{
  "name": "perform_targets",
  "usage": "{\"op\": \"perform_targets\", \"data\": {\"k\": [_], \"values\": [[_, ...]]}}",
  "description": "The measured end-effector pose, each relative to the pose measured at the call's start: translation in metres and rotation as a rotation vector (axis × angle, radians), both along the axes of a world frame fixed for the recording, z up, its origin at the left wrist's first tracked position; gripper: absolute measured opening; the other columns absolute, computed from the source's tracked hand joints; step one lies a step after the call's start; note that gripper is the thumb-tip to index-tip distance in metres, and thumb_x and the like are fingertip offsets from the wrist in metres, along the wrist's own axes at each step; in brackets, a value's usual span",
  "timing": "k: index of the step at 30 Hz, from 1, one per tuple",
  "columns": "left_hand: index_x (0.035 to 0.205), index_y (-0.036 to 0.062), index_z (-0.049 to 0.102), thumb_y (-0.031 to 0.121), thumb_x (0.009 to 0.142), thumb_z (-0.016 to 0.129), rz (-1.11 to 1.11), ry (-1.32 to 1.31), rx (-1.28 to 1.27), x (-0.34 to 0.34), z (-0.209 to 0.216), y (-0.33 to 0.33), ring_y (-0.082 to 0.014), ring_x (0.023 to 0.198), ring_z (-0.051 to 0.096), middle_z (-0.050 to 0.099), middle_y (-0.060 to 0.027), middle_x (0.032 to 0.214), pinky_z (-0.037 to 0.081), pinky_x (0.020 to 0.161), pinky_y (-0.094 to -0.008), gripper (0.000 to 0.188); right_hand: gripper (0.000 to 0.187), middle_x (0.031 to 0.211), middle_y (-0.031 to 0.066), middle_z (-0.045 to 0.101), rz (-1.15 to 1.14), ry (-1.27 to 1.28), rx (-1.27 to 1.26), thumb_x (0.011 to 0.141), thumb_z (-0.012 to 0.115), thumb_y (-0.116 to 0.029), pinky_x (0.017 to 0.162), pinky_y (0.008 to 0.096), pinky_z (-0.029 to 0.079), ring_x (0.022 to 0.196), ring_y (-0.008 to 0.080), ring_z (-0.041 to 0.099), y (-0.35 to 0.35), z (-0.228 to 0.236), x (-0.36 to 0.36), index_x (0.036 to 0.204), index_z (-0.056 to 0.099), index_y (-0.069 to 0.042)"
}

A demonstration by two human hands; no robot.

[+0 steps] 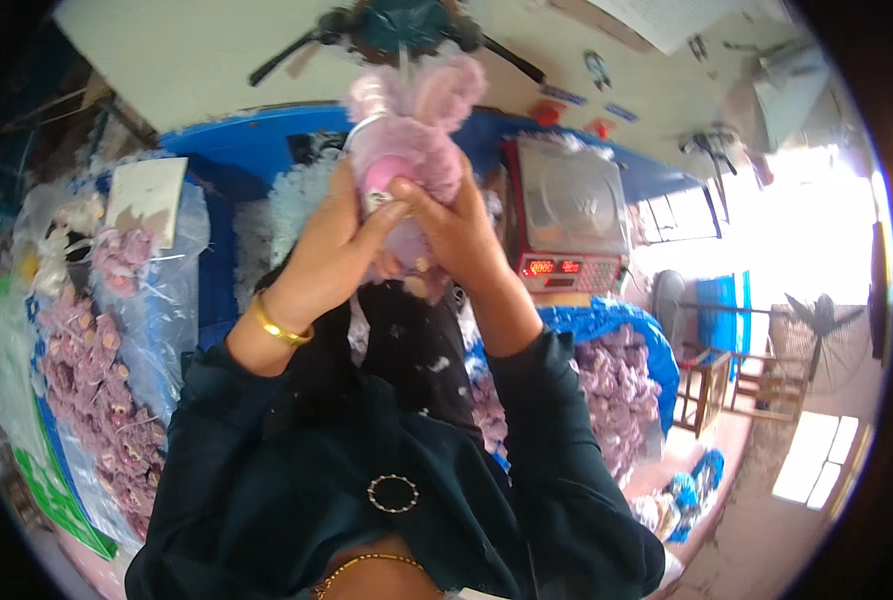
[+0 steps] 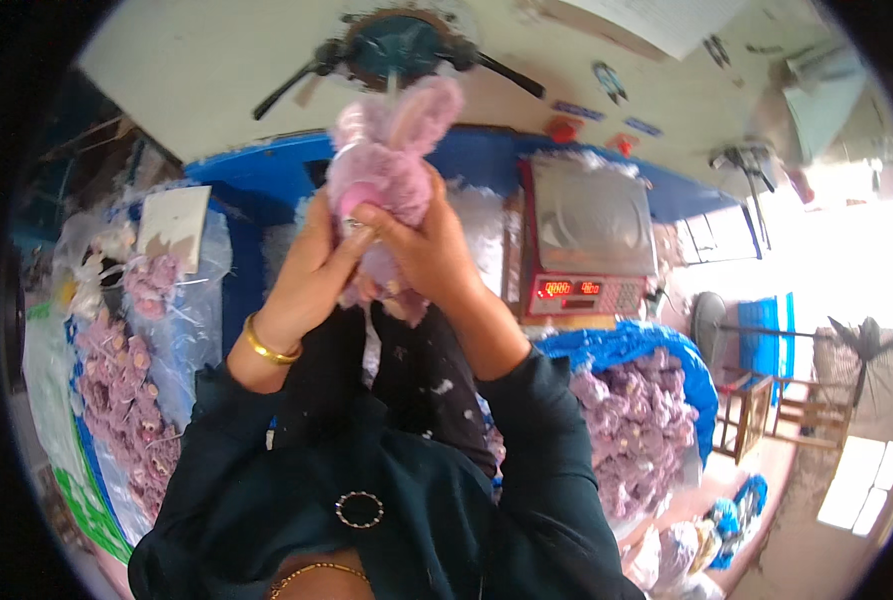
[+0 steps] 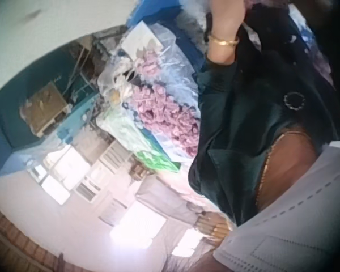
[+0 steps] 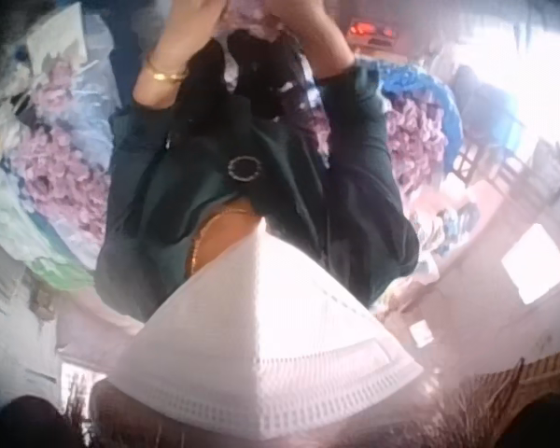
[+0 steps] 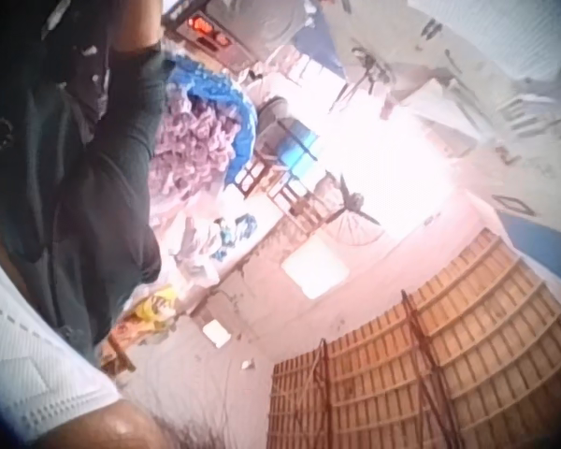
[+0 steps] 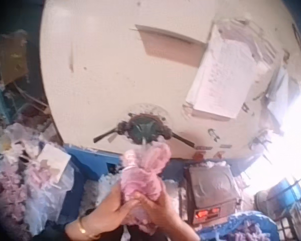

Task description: The person repeatedly takes pink fluffy material, wraps it around a central rod on a machine, and then removes the formed fluffy bundle. They place the finished bundles into a plastic bag. The process is repeated multiple times throughout the clip.

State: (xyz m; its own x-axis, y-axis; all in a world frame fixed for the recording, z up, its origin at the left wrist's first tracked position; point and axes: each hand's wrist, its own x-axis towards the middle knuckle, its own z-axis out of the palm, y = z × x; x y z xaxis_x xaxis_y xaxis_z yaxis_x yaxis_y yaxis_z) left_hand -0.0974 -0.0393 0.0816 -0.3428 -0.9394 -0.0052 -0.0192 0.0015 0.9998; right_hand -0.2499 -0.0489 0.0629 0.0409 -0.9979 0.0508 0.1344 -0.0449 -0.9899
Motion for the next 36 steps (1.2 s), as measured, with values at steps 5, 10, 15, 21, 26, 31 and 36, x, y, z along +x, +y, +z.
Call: {"op": "perform_targets", "data": {"k": [5, 10, 15, 21, 26, 31, 36], "values": [[0.137, 0.0024, 0.031, 0.011, 0.095, 0.049, -0.162, 0.204, 0.103, 0.029, -0.023, 0.036, -0.0161, 0.073, 0.064, 0.059, -0.0156, 0.107, 0.052, 0.063, -0.0247, 0.047, 0.064, 0.112, 0.0141, 0.061, 0.121, 0.408, -0.086, 0.078, 0.075, -0.021, 0.091, 0.0327, 0.045, 0.105, 0.0180, 0.055, 0.034, -0.003, -0.053, 0.128, 0.043, 0.002], [0.127, 0.0039, 0.049, 0.020, 0.093, 0.054, 0.371, -0.364, -0.019, 0.148, -0.085, 0.051, -0.0162, 0.088, 0.062, 0.059, -0.0126, 0.113, 0.052, 0.073, -0.0268, 0.037, 0.050, 0.105, 0.0073, 0.062, -0.208, 0.277, 0.268, 0.086, 0.065, -0.032, 0.075, 0.0343, 0.051, 0.093, 0.0191, 0.059, -0.008, -0.048, -0.222, 0.124, 0.050, -0.004], [0.118, -0.0030, 0.055, 0.036, 0.091, 0.056, 0.629, -1.485, -0.300, 0.363, -0.159, 0.105, -0.0370, 0.101, 0.058, 0.059, -0.0205, 0.115, 0.046, 0.086, -0.0410, 0.048, 0.070, 0.098, 0.0099, 0.062, -0.516, 0.751, 0.634, 0.077, 0.068, -0.052, 0.066, 0.0322, 0.050, 0.081, 0.0191, 0.058, -0.031, -0.083, -0.316, 0.120, 0.054, 0.002], [0.111, -0.0015, 0.057, 0.045, 0.090, 0.046, 0.523, -1.934, 0.700, 0.390, -0.151, 0.198, -0.0357, 0.108, 0.054, 0.060, -0.0220, 0.109, 0.045, 0.088, -0.0451, 0.052, 0.074, 0.099, 0.0107, 0.062, -0.653, 0.871, 0.513, 0.075, 0.069, -0.055, 0.064, 0.0329, 0.050, 0.080, 0.0193, 0.062, 0.004, -0.094, -0.341, 0.123, 0.054, -0.001], [0.107, 0.0041, 0.059, 0.028, 0.089, 0.044, 0.612, -2.121, 0.366, 0.434, -0.191, 0.231, -0.0365, 0.092, 0.062, 0.063, -0.0160, 0.102, 0.050, 0.077, -0.0451, 0.033, 0.062, 0.101, 0.0117, 0.061, -0.820, 0.282, 0.628, 0.079, 0.070, -0.048, 0.072, 0.0359, 0.051, 0.089, 0.0219, 0.062, 0.031, -0.088, -0.379, 0.120, 0.052, -0.006], [0.120, 0.0054, 0.056, 0.027, 0.090, 0.046, 0.828, -1.926, 0.660, 0.455, -0.155, 0.238, -0.0367, 0.100, 0.060, 0.060, -0.0160, 0.116, 0.049, 0.082, -0.0445, 0.039, 0.076, 0.108, 0.0115, 0.054, -0.788, 0.347, 0.585, 0.074, 0.069, -0.055, 0.075, 0.0371, 0.049, 0.092, 0.0224, 0.057, -0.023, -0.066, -0.369, 0.128, 0.048, -0.006], [0.119, 0.0041, 0.058, 0.023, 0.088, 0.053, 1.369, -1.481, -0.071, 0.426, -0.115, 0.201, -0.0350, 0.102, 0.060, 0.060, -0.0197, 0.115, 0.048, 0.086, -0.0405, 0.037, 0.069, 0.101, 0.0108, 0.062, -0.408, 0.721, 0.408, 0.069, 0.071, -0.056, 0.074, 0.0366, 0.047, 0.087, 0.0197, 0.057, -0.056, -0.109, -0.358, 0.111, 0.063, -0.002]]}}
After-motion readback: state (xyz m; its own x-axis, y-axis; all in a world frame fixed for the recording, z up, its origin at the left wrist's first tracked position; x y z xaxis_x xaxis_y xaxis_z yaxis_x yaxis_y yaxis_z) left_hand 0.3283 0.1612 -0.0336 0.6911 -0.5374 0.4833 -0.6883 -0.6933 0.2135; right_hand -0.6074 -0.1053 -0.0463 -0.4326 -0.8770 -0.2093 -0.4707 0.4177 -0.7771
